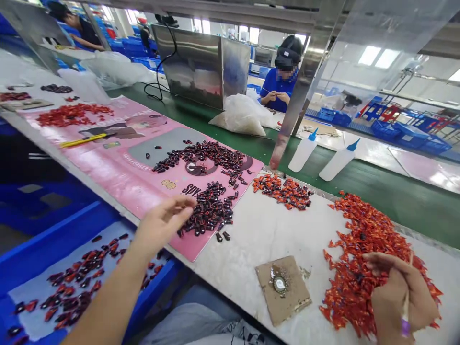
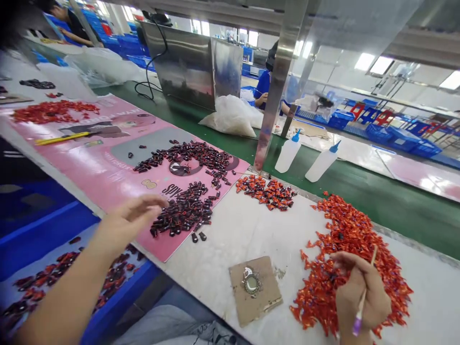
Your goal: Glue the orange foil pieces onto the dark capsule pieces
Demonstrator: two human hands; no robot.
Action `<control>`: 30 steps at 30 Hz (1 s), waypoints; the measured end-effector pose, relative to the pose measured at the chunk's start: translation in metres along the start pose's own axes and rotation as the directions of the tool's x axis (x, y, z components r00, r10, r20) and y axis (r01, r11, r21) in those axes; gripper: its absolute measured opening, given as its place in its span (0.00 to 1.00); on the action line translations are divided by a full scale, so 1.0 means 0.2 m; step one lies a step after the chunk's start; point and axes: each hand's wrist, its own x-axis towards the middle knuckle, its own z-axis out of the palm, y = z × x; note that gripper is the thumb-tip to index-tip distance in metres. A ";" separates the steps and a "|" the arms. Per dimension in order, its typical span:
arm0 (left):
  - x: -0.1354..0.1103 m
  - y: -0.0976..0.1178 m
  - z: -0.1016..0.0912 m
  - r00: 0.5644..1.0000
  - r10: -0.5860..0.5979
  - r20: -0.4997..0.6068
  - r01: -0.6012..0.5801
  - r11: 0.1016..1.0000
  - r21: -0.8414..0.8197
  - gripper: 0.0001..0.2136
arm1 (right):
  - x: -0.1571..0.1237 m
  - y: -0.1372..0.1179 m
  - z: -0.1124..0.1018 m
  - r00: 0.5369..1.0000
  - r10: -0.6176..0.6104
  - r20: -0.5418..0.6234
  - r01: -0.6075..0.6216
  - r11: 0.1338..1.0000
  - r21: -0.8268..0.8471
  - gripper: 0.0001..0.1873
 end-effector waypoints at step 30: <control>-0.43 0.03 0.56 0.870 -0.169 0.464 0.425 0.735 -0.528 0.09 | -0.46 -0.36 0.18 0.716 -0.169 0.677 0.286 0.956 -0.063 0.28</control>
